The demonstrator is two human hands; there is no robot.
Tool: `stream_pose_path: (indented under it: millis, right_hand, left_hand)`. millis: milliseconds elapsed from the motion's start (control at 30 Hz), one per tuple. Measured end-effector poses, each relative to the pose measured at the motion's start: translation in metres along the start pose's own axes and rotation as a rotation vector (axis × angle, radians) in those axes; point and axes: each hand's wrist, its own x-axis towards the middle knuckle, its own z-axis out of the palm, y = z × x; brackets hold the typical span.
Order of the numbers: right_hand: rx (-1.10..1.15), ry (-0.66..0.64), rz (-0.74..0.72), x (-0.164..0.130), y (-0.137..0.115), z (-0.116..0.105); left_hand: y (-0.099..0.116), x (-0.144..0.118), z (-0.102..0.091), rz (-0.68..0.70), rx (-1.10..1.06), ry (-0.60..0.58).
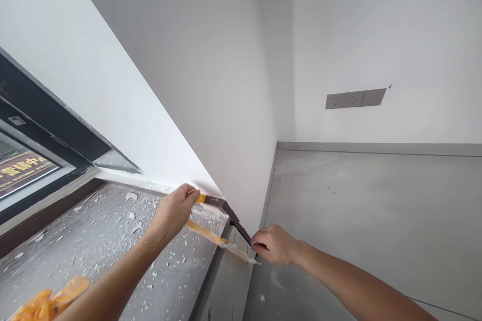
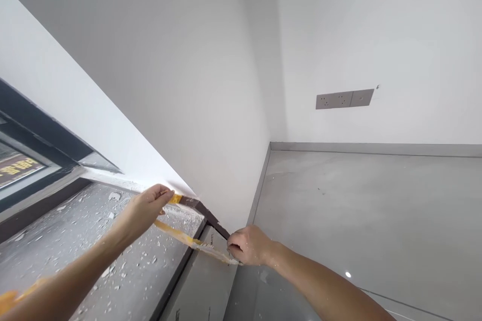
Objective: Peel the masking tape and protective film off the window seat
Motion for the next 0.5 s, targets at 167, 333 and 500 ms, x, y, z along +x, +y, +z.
stream_pose_path:
  millis: [167, 333, 500]
  right_hand:
    - [0.058, -0.081, 0.116, 0.017, -0.056, -0.047]
    - [0.177, -0.206, 0.304, 0.042, -0.121, -0.088]
    - [0.383, -0.410, 0.525, 0.062, -0.179, -0.113]
  left_hand:
    - [-0.001, 0.016, -0.020, -0.086, -0.030, -0.198]
    - [0.000, 0.029, -0.043, -0.150, -0.086, -0.282]
    - [0.004, 0.031, -0.059, -0.257, -0.142, -0.294]
